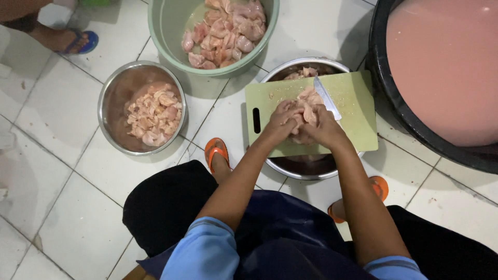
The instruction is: The person slices raw chicken pieces on a cutting board using a knife, places the sliced pieces into a bowl, and puts a handful of chicken into a plastic bag.
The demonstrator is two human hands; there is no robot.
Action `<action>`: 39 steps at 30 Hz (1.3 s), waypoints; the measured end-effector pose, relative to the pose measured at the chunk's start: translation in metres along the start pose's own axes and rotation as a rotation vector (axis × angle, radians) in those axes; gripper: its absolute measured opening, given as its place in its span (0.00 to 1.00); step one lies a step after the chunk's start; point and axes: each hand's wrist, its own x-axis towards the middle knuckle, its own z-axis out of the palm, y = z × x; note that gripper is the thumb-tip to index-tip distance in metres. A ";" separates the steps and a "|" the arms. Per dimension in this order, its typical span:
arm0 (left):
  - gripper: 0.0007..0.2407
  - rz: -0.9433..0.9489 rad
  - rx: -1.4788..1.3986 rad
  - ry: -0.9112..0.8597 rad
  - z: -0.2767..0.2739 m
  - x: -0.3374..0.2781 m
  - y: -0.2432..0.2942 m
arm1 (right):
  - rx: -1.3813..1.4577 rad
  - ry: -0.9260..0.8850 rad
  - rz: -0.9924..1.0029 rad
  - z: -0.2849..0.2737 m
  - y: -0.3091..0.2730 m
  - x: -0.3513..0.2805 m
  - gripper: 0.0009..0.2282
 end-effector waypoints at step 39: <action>0.27 -0.434 0.270 0.194 0.017 -0.020 0.059 | -0.107 -0.027 -0.001 -0.024 -0.029 -0.011 0.30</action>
